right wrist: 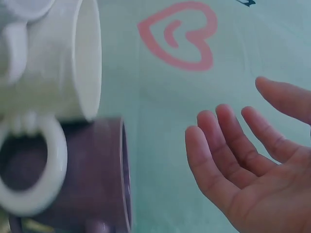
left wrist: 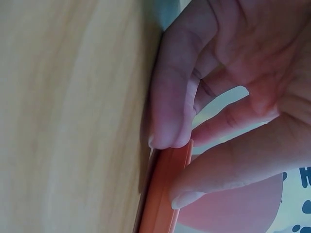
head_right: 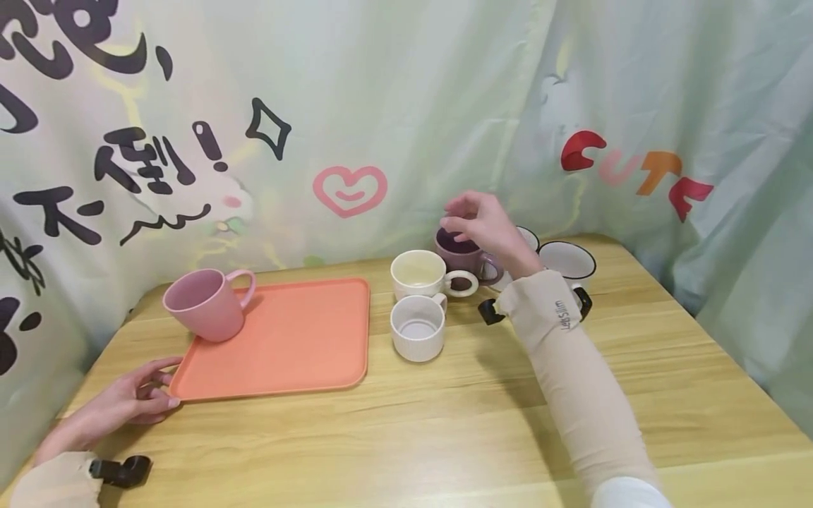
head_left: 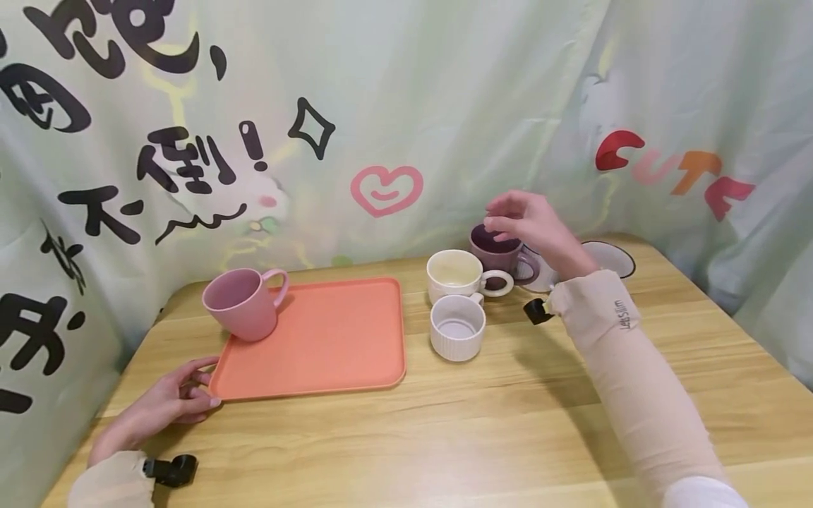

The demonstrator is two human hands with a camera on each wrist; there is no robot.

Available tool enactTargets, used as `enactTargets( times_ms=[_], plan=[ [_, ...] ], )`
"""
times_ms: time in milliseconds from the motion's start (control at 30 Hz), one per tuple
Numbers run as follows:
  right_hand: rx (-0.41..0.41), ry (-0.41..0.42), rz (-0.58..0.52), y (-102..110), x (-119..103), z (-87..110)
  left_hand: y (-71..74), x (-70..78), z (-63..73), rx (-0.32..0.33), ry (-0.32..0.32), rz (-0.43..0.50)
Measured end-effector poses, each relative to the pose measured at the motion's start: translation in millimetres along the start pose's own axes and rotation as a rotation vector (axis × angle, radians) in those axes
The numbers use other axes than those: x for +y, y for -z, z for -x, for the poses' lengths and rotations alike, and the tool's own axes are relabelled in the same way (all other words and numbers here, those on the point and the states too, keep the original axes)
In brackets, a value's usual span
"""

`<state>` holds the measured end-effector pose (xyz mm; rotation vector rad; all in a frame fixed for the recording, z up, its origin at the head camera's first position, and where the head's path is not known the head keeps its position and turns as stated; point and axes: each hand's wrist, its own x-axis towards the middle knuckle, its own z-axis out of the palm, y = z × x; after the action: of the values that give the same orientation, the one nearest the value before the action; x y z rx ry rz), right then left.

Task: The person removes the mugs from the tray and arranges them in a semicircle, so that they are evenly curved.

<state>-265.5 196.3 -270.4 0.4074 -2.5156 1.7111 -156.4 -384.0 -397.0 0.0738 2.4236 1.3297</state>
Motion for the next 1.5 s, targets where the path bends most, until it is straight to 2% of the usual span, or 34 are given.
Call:
enactTargets(
  times_ms=[233, 533, 767, 1133, 1500],
  plan=[
    [-0.025, -0.049, -0.067, -25, -11, -9.5, 1.4, 2.7, -1.1, -0.010, 0.002, -0.002],
    [-0.055, -0.069, -0.210, -56, -14, -23.4, 1.6, 4.5, -2.5, -0.013, -0.001, 0.003],
    [-0.126, -0.074, -0.291, -89, -22, -27.0, 0.7, 3.9, -2.1, -0.014, -0.002, 0.007],
    [-0.205, -0.085, -0.338, -139, -35, -38.2, 0.2, 3.2, -2.6, -0.011, -0.016, 0.018],
    [-0.274, -0.130, -0.392, -182, -31, -41.4, 0.5, 0.9, -0.7, -0.010, -0.004, 0.015]
  ],
)
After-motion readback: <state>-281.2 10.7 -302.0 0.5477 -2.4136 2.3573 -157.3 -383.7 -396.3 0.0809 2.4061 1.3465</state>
